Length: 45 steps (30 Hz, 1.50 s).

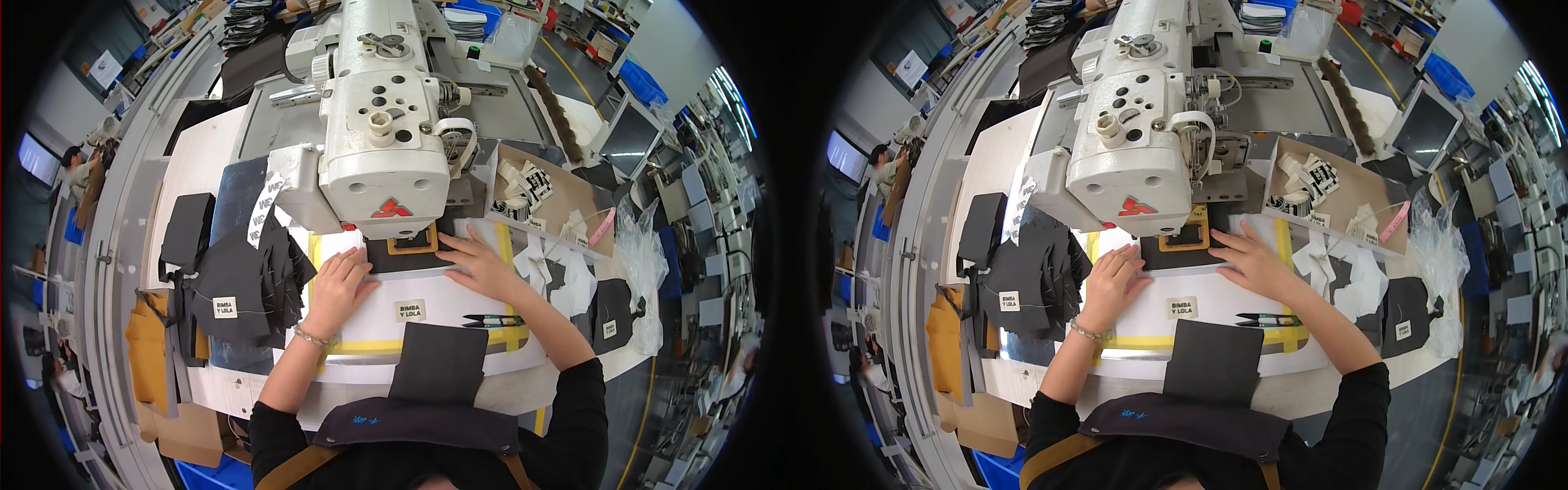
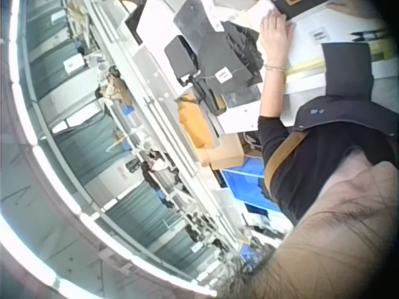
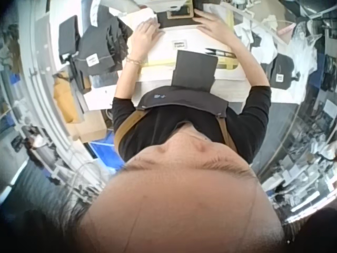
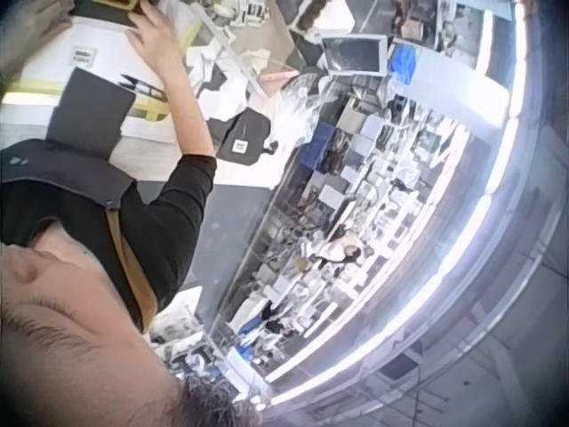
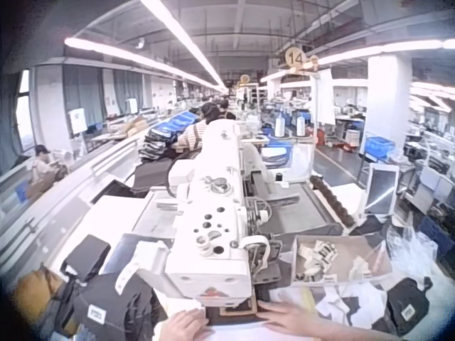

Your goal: The person sews white rectangular labels onto black fabric pieces using an industrial sewing machine. They place a label on a fabric piece, guide it under the needle, sew it in place, and then cut the thread with scissors. This process is repeated for multiple fabric pieces.

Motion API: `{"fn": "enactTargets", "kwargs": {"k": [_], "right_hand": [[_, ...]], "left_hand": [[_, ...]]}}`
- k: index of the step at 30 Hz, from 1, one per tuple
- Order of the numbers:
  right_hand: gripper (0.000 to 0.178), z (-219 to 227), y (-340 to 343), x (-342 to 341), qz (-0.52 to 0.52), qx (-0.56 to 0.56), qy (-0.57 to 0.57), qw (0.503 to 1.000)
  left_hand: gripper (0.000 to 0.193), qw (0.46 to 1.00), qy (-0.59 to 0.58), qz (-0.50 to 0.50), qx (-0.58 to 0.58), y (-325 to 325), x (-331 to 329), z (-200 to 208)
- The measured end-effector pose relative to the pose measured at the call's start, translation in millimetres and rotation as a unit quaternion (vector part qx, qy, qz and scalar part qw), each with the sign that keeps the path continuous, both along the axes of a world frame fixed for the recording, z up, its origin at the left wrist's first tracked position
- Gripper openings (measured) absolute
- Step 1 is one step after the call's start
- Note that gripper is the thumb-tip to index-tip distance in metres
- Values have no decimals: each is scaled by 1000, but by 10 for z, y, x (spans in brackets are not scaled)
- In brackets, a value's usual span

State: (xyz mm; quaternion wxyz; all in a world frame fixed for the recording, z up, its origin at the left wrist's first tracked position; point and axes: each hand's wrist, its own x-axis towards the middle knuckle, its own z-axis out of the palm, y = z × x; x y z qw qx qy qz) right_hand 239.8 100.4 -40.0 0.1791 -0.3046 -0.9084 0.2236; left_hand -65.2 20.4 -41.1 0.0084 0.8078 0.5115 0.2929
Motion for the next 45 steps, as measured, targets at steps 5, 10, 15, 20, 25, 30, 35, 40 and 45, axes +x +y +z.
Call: {"fn": "enactTargets", "kwargs": {"k": [5, 10, 15, 20, 25, 30, 35, 40, 45], "right_hand": [[36, 8, -22, -15, -1, -3, -2, 1000], [36, 10, -40, -22, -2, -6, -4, 1000], [37, 14, -46, -28, -2, -11, -8, 1000], [36, 64, -93, -9, -12, 70, -15, 997], [28, 129, -142, 79, -46, 179, -22, 983], [27, 23, -259, 104, -46, 217, -41, 974], [30, -39, -317, 85, -65, 196, -46, 977], [36, 90, -304, -65, -117, 184, -64, 974], [45, 33, -246, -154, -147, 201, -110, 962]], "left_hand": [[25, 1000, 7, 2, 10, 14, -5, -36], [23, 1000, 12, 8, 8, 3, 2, -40], [20, 1000, 12, 3, 9, -8, -7, -78], [17, 1000, 15, 1, 16, -8, -5, -96], [16, 998, 44, 4, 33, -19, -3, -106], [15, 997, 63, 0, 43, -21, 22, -73], [15, 997, 69, -9, 41, -20, 9, -75], [15, 995, 85, -13, 43, -4, 24, -54], [15, 995, 89, -11, 37, -3, 37, -57]]}}
